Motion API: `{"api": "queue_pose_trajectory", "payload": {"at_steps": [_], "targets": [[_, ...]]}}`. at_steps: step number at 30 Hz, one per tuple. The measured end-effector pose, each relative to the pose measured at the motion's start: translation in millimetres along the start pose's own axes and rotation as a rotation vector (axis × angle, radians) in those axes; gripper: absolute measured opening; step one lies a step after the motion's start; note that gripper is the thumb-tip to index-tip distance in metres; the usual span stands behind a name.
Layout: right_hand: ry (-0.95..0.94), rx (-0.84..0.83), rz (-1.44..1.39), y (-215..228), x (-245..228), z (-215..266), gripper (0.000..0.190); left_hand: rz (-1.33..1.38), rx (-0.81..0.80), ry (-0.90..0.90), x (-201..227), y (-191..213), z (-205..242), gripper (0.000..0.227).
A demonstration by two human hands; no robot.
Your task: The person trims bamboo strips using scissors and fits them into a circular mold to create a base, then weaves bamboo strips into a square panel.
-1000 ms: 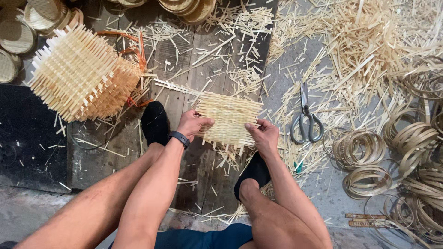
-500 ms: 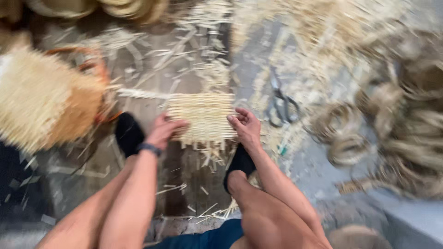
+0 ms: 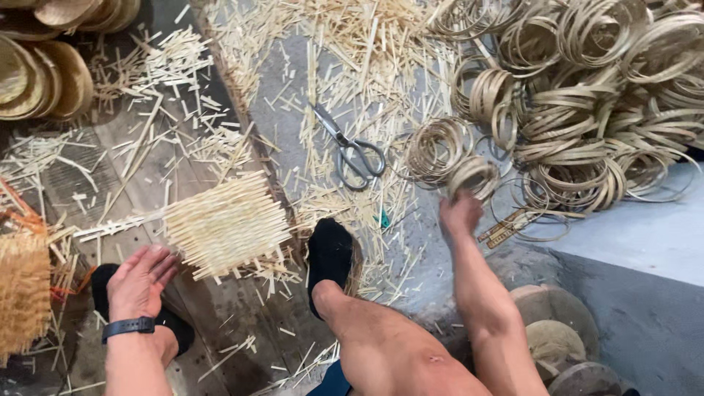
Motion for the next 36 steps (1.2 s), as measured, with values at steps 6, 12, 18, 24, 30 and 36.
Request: {"api": "queue_pose_trajectory", "payload": {"at_steps": [6, 12, 18, 24, 30, 36], "targets": [[0.306, -0.339, -0.316, -16.9, -71.5, 64.8, 0.016, 0.021, 0.044, -0.053, 17.4, 9.6, -0.5, 0.035], [0.212, -0.177, -0.228, 40.9, -80.7, 67.8, 0.017, 0.028, 0.116, -0.14, 33.6, 33.4, -7.0, 0.032], [0.456, -0.081, -0.169, 63.3, -69.9, 54.5, 0.015, 0.056, 0.147, -0.274, 53.3, 35.4, -2.1, 0.034], [0.612, -0.005, -0.114, 51.5, -64.7, 57.3, 0.014, 0.039, 0.157, -0.314, 61.4, 22.6, 9.8, 0.035], [0.407, 0.034, -0.187, 51.5, -33.3, 39.0, 0.037, 0.034, 0.139, -0.28, 52.4, 26.2, 11.7, 0.033], [-0.158, -0.026, -0.465, -9.4, 73.5, -20.8, 0.036, -0.032, 0.175, -0.264, 42.5, 40.9, 6.5, 0.032]]}}
Point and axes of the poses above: each hand's wrist, its own z-axis away from the middle knuckle, its own y-axis out of the back of the hand, x = y × z, the point moved 7 cm from there along -z, towards the middle knuckle
